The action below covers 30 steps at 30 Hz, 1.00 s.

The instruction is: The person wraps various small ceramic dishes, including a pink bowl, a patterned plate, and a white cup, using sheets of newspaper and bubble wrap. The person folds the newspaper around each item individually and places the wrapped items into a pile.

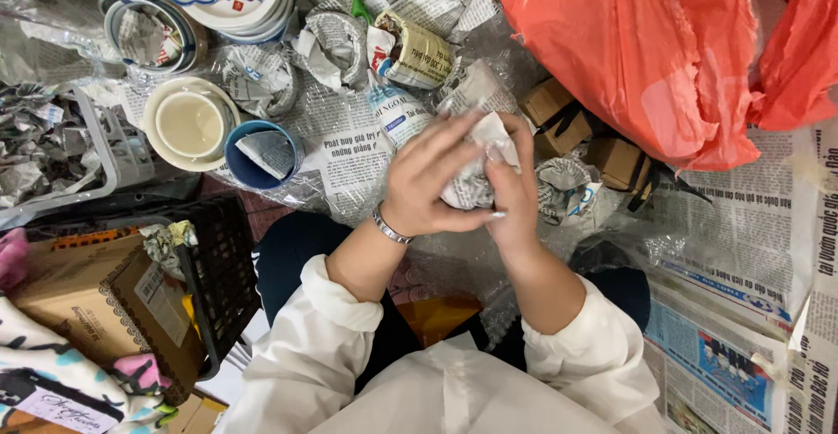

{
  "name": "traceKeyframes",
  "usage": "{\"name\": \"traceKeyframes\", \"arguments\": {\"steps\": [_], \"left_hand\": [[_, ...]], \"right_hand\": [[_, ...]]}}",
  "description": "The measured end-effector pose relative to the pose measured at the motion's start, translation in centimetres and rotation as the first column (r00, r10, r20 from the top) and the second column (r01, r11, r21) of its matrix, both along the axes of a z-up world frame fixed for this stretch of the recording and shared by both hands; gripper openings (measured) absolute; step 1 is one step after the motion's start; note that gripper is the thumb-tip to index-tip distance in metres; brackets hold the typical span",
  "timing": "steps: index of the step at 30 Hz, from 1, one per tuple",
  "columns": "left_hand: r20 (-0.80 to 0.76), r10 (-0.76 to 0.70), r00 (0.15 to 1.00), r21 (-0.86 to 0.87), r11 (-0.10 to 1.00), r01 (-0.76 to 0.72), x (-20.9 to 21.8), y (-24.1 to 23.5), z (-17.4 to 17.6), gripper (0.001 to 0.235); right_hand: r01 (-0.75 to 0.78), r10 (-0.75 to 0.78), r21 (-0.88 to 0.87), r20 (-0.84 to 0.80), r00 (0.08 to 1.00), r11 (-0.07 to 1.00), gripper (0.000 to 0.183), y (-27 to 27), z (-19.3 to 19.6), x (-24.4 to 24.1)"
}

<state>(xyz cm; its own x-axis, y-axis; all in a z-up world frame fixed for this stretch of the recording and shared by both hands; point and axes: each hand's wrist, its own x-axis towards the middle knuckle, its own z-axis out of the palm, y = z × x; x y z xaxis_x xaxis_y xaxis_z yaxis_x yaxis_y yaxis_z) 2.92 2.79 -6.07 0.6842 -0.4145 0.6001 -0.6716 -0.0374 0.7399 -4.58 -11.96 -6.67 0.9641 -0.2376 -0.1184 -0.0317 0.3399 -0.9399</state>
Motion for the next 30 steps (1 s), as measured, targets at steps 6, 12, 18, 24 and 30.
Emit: {"name": "traceKeyframes", "arguments": {"steps": [6, 12, 18, 24, 30], "left_hand": [[-0.039, 0.010, 0.999, -0.045, 0.999, -0.012, 1.0, 0.1, 0.5, 0.061], [-0.123, 0.015, 0.992, -0.097, 0.995, -0.027, 1.4, 0.8, -0.2, 0.056], [-0.337, -0.019, 0.941, -0.207, 0.977, -0.054, 0.9, 0.7, -1.5, 0.059], [-0.505, -0.309, 0.806, -0.436, 0.897, 0.070, 1.4, 0.7, -2.2, 0.049], [-0.520, -0.441, 0.731, -0.544, 0.831, 0.114, 2.4, 1.7, -1.6, 0.050]], "right_hand": [[0.025, 0.003, -0.399, 0.069, 0.998, 0.917, 0.075, 0.5, 0.4, 0.9], [-0.180, 0.240, -0.338, 0.146, 0.960, 0.924, 0.093, 0.5, 2.6, 1.6], [-0.348, 0.355, -0.085, 0.079, 0.932, 0.934, 0.112, -0.4, 4.0, 1.8], [-0.247, 0.279, -0.275, 0.084, 0.957, 0.929, 0.096, 0.2, 2.4, 1.1], [-0.158, 0.192, -0.210, 0.151, 0.970, 0.965, 0.090, 1.4, 1.7, 1.5]]}}
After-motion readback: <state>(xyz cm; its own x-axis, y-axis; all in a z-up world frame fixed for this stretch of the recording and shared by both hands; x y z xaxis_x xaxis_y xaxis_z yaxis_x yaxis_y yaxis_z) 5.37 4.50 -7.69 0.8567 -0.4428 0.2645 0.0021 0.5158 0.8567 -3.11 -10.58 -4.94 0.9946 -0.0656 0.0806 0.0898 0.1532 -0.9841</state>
